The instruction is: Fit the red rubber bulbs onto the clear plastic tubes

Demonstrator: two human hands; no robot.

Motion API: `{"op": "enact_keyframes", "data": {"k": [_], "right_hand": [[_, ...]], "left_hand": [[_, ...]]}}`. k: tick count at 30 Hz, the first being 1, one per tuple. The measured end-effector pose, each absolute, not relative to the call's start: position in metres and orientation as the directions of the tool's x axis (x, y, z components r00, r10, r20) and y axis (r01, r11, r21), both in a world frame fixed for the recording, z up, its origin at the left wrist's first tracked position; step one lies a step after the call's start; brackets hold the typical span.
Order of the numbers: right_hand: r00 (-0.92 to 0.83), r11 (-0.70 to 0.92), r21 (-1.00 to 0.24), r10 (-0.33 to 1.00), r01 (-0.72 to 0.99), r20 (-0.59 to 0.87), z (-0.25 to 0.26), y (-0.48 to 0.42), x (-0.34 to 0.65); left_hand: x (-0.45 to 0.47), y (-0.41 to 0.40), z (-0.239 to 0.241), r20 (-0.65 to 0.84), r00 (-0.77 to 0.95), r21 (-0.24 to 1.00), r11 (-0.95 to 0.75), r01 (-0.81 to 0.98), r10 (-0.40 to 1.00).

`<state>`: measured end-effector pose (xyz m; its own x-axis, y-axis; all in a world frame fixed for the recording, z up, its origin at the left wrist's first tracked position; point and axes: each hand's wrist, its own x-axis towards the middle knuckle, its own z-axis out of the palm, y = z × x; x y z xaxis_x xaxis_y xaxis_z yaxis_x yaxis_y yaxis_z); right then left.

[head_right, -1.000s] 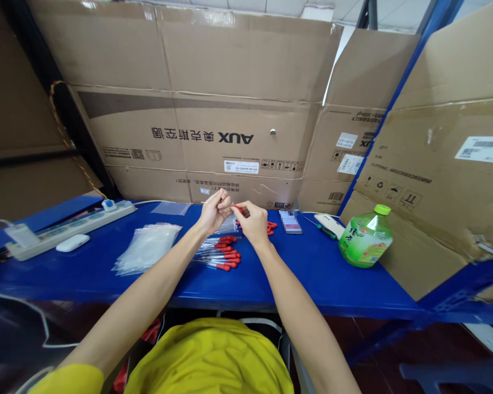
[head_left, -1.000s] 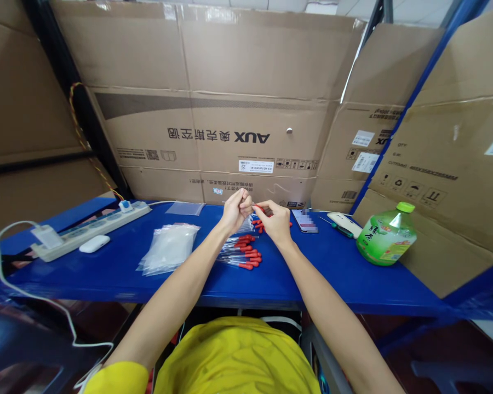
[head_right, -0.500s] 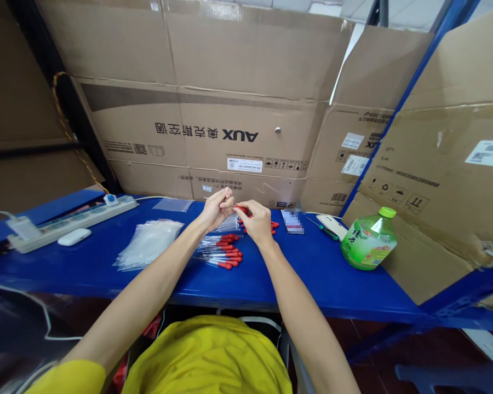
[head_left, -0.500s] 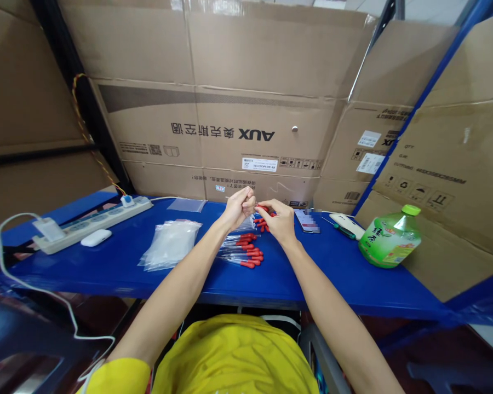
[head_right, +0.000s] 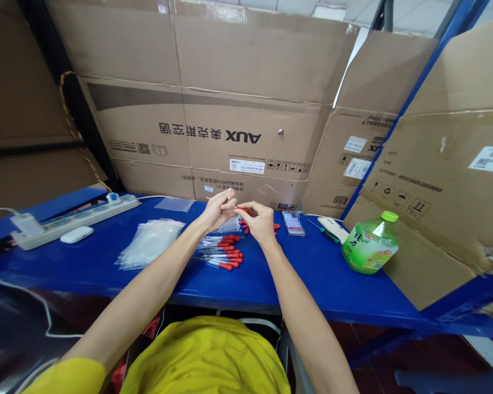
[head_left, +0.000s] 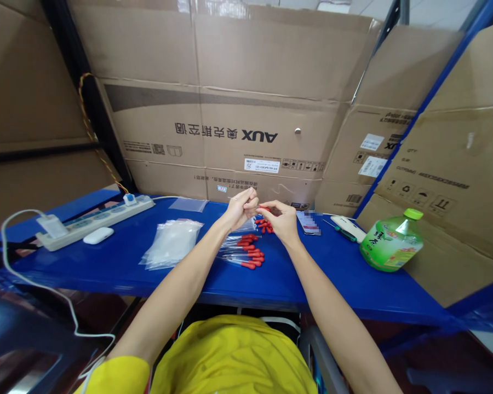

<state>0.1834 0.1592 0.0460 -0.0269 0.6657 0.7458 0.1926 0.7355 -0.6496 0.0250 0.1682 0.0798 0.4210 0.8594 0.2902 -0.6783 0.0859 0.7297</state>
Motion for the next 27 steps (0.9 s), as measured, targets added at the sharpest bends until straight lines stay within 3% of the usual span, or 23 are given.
{"op": "enact_keyframes", "data": {"k": [7,12,20,27], "right_hand": [[-0.175,0.811,-0.41,0.514,0.418,0.84,0.056,0.15,0.192],[-0.079,0.788,-0.525,0.575,0.321,0.815,0.055,0.152,0.187],[-0.072,0.715,-0.696,0.699,0.07,0.711,0.054,0.155,0.18],[-0.017,0.701,-0.713,0.713,0.022,0.701,0.052,0.156,0.18]], "left_hand": [[0.025,0.168,0.076,0.319,0.444,0.787,0.026,-0.616,0.837],[0.027,0.171,0.077,0.312,0.412,0.705,0.082,-0.705,0.856],[0.025,0.173,0.079,0.318,0.408,0.64,0.124,-0.759,0.856],[0.027,0.171,0.08,0.326,0.391,0.645,0.1,-0.758,0.861]]}}
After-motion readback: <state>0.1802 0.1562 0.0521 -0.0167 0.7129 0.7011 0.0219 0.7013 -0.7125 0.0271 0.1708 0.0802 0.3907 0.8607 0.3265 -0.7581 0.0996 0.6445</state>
